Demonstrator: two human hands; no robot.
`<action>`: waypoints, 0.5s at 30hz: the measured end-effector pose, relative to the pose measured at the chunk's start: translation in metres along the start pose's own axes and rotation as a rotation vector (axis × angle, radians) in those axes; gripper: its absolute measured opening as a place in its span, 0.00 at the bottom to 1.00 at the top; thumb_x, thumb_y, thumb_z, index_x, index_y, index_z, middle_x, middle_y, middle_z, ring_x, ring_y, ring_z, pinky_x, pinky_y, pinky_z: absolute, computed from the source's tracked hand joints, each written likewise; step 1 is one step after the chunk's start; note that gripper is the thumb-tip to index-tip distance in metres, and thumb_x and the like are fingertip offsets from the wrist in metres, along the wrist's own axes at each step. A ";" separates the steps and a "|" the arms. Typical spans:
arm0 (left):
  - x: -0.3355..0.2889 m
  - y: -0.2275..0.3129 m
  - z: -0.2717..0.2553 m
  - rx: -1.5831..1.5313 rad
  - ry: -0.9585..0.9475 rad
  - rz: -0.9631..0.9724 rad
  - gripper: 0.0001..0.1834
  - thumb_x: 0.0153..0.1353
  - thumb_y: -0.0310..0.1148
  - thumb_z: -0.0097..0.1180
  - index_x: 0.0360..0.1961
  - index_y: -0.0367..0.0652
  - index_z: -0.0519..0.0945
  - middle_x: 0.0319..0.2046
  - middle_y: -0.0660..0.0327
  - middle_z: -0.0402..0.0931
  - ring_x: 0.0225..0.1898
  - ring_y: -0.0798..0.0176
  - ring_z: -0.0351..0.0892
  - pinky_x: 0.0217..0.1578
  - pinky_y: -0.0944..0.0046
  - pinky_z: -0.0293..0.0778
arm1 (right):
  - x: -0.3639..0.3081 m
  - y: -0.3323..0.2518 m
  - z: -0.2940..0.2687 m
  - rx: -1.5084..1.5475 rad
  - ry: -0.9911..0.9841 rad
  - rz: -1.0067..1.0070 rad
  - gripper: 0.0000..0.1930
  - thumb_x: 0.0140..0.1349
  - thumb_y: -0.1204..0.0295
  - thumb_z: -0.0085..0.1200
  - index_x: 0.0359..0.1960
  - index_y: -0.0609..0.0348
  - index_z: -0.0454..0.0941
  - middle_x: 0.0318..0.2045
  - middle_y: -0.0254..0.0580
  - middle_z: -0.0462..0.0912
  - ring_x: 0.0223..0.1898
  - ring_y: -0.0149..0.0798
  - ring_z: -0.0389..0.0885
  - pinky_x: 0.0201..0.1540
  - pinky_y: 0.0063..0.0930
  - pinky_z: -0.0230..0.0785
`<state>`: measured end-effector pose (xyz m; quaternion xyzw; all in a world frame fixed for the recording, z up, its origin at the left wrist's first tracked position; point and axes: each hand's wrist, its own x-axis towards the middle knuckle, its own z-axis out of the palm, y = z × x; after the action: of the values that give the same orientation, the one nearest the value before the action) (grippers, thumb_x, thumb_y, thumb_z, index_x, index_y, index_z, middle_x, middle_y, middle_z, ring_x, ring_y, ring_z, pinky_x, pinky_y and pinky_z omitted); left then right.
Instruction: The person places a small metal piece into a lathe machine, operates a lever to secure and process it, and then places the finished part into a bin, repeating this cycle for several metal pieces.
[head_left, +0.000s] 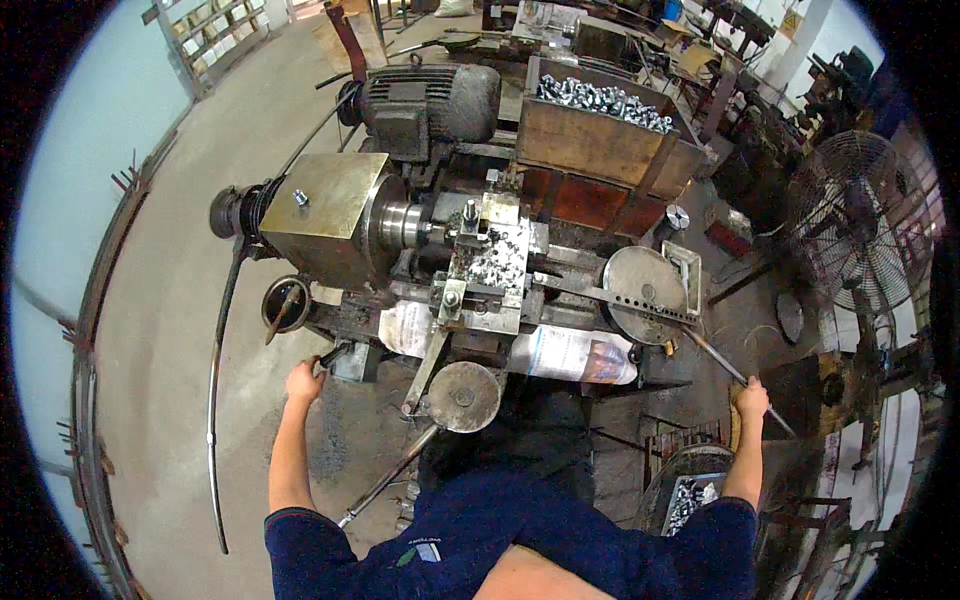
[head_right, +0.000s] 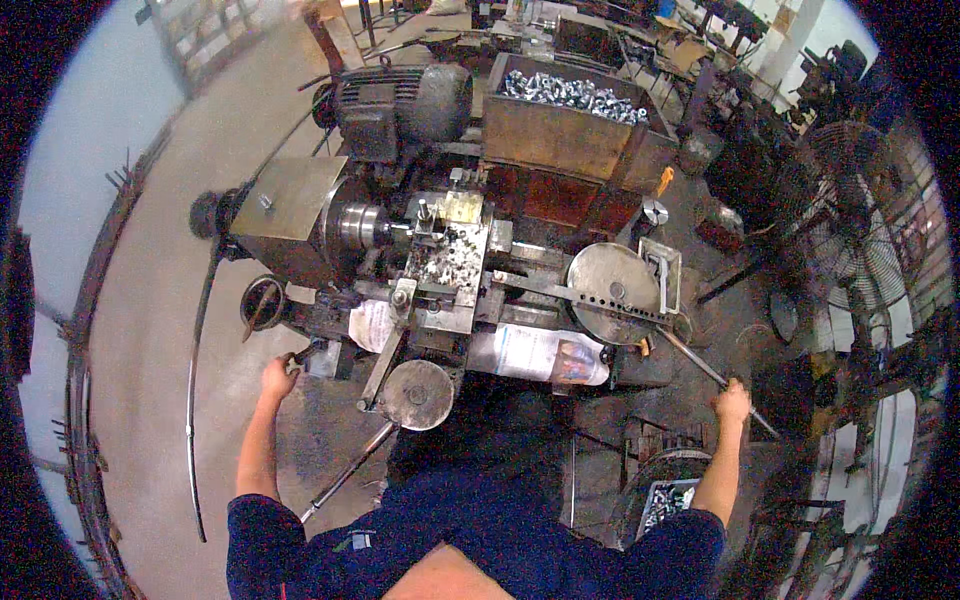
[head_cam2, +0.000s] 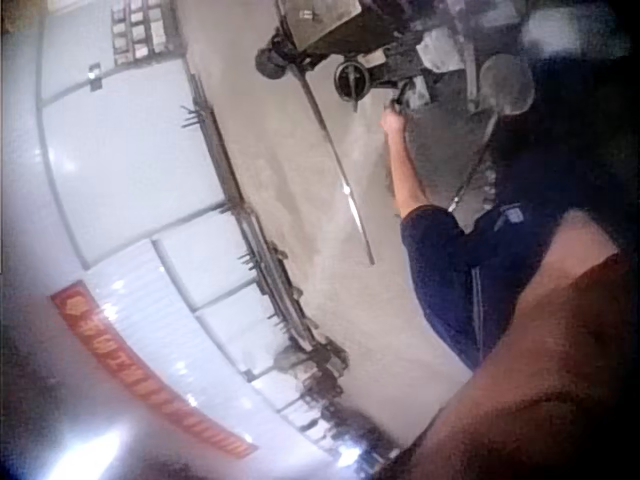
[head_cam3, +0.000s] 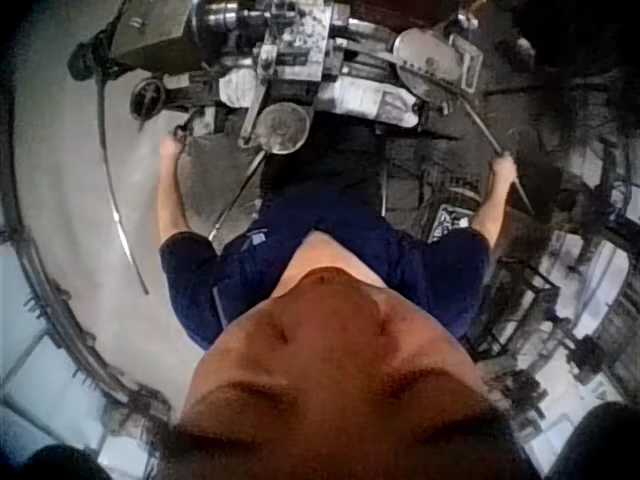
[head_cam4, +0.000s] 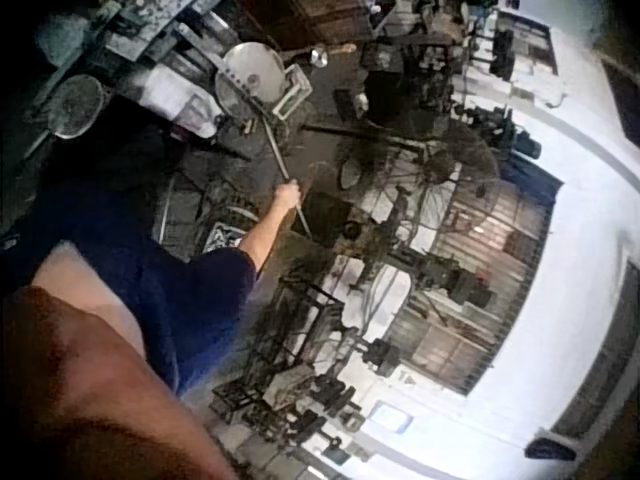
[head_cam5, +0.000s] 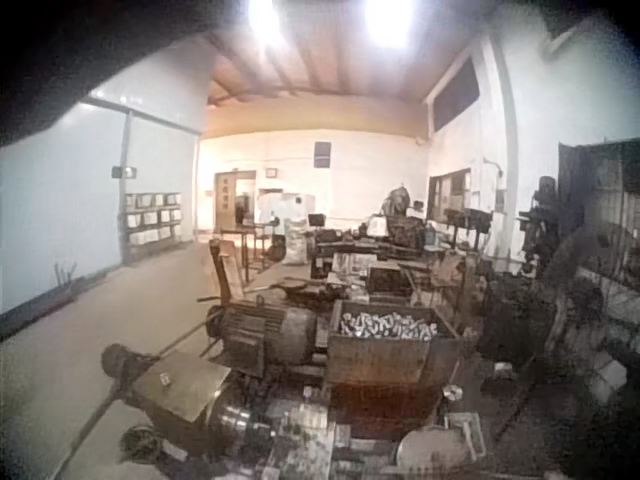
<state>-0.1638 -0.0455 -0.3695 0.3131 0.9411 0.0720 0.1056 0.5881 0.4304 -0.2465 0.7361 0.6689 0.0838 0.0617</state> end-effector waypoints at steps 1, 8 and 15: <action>-0.004 -0.005 -0.001 -0.059 -0.037 -0.037 0.21 0.46 0.37 0.57 0.45 0.50 0.77 0.34 0.52 0.77 0.37 0.50 0.77 0.39 0.56 0.73 | -0.002 0.001 0.006 0.005 -0.018 0.000 0.23 0.40 0.61 0.63 0.38 0.60 0.75 0.38 0.50 0.78 0.43 0.50 0.76 0.45 0.39 0.69; -0.064 -0.060 0.026 -0.292 -0.385 -0.207 0.21 0.47 0.35 0.57 0.44 0.41 0.77 0.32 0.49 0.79 0.26 0.58 0.81 0.33 0.61 0.75 | -0.123 0.014 0.055 0.115 0.071 -0.153 0.16 0.35 0.65 0.57 0.26 0.60 0.73 0.24 0.54 0.78 0.28 0.56 0.78 0.33 0.45 0.71; -0.069 -0.044 0.028 -0.389 -0.407 -0.238 0.20 0.47 0.29 0.56 0.45 0.36 0.76 0.27 0.50 0.79 0.18 0.62 0.79 0.28 0.64 0.75 | -0.209 -0.047 0.007 0.498 -0.140 -0.124 0.16 0.31 0.67 0.53 0.24 0.63 0.70 0.21 0.59 0.76 0.27 0.61 0.75 0.33 0.48 0.68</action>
<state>-0.1289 -0.1202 -0.3946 0.1825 0.8992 0.1737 0.3577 0.5249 0.2273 -0.2716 0.6901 0.7068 -0.1385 -0.0701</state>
